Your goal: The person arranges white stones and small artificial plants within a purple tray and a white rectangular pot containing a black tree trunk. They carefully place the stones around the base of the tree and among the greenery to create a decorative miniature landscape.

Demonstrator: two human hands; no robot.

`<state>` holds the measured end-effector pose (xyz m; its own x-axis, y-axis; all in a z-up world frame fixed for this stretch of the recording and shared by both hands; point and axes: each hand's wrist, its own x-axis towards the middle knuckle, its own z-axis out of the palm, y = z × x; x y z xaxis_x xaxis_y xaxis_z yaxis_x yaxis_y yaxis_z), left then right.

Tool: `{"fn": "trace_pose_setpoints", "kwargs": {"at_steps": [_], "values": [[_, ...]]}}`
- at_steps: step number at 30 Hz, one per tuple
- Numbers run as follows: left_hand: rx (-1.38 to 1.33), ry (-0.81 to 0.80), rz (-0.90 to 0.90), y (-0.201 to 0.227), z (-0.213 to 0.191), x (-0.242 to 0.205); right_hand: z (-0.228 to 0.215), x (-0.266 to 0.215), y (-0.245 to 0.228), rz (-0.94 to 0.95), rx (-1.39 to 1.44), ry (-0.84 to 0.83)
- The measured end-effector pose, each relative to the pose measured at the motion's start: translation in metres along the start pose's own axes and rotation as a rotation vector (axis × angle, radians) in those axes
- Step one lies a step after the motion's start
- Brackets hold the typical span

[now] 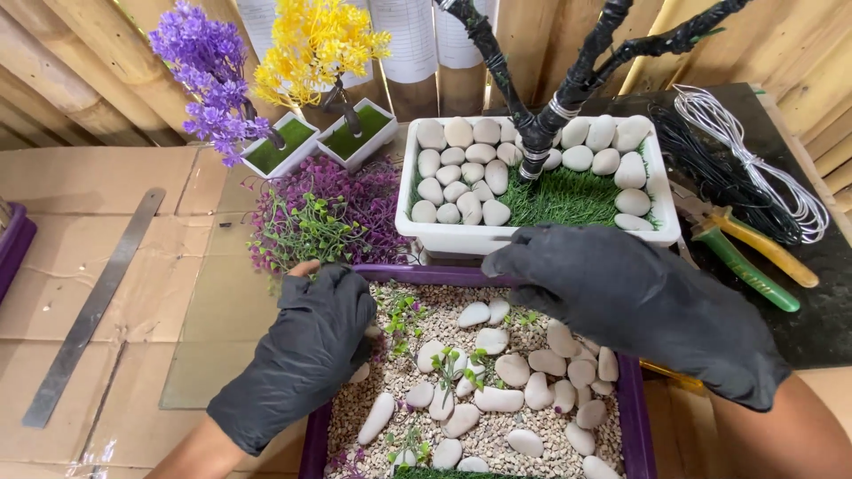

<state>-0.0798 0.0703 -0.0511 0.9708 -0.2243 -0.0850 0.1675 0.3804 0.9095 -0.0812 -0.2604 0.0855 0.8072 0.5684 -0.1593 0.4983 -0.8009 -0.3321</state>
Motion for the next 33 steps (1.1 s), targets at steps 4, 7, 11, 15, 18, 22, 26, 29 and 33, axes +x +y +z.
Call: {"fn": "trace_pose_setpoints", "kwargs": {"at_steps": [4, 7, 11, 15, 18, 22, 26, 29, 33], "values": [[1.794, -0.371, 0.890, 0.032, 0.028, 0.003, -0.026, -0.026, 0.012, -0.012, -0.017, 0.264], [1.646, -0.415, 0.894, 0.068, 0.078, 0.008, -0.031, -0.034, 0.035, -0.116, -0.050, 0.492], [1.380, -0.405, 0.763, 0.083, 0.141, 0.042, -0.037, -0.034, 0.035, 0.073, -0.044, 0.425], [1.193, -0.422, 0.945, 0.057, 0.171, 0.097, -0.035, -0.034, 0.043, 0.088, -0.025, 0.366], [1.324, -0.320, 0.869, 0.040, 0.174, 0.118, -0.028, -0.034, 0.055, 0.069, -0.075, 0.406], [1.324, -0.230, 0.904, 0.022, 0.171, 0.133, -0.019, -0.025, 0.065, 0.010, -0.097, 0.449], [1.490, -0.156, 1.077, 0.021, 0.168, 0.130, -0.012, -0.018, 0.072, -0.100, -0.010, 0.478], [1.474, -0.202, 1.104, 0.028, 0.164, 0.125, -0.011, -0.008, 0.068, -0.195, -0.067, 0.470], [1.408, -0.224, 1.016, 0.031, 0.162, 0.125, 0.003, 0.004, 0.077, -0.110, -0.045, 0.397]]}}
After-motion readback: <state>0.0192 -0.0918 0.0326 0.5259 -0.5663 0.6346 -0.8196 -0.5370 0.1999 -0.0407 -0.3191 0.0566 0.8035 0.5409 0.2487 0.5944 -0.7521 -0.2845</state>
